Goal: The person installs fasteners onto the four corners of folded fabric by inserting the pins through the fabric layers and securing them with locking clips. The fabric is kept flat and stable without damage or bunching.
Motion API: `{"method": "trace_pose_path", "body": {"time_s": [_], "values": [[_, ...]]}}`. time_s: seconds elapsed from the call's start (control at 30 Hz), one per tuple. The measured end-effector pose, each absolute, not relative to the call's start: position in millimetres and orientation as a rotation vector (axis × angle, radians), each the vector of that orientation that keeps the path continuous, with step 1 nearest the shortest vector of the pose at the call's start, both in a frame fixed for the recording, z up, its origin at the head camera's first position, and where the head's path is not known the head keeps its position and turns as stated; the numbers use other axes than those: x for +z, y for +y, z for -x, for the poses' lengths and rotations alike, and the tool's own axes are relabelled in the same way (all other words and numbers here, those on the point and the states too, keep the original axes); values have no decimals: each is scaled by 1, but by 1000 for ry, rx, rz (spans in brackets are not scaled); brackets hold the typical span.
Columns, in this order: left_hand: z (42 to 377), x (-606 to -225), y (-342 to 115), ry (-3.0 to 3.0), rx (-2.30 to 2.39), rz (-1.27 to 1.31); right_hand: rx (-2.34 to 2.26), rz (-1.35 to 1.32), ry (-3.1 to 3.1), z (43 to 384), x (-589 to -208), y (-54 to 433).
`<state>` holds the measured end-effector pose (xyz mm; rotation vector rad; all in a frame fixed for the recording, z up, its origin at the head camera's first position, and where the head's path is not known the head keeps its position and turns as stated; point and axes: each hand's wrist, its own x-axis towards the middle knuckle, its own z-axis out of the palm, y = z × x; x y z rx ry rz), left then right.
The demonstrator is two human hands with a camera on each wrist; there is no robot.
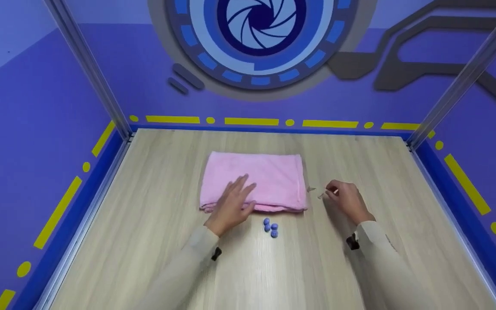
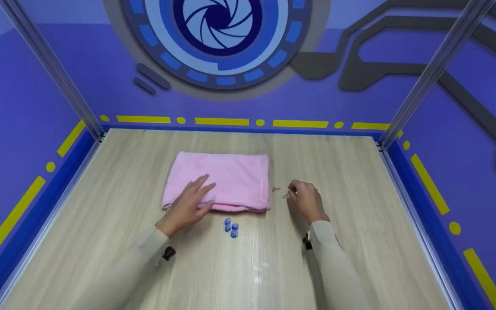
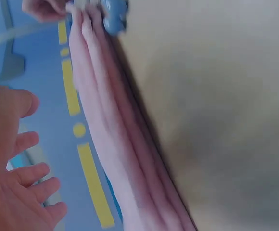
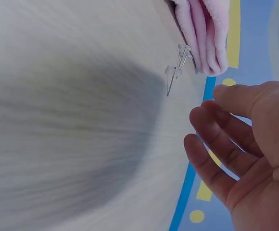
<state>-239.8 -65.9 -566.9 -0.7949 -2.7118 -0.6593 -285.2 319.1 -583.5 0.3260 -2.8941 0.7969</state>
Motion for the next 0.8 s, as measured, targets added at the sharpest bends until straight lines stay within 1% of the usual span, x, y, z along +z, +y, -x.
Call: {"method": "trace_pose_path", "body": {"time_s": [0.33, 0.47, 0.57, 0.7, 0.8], "values": [[240, -569, 0, -2703, -516, 1090, 812, -266, -2903, 273, -585, 325], [239, -571, 15, -2738, -432, 1137, 819, -252, -2891, 270, -585, 327], [238, -574, 24, -2789, -401, 1155, 805, -292, -2852, 268, -586, 329], [236, -577, 32, -2845, -403, 1174, 787, -342, -2814, 265, -589, 330], [236, -579, 36, -2897, -377, 1184, 794, -325, -2828, 264, -591, 331]]}}
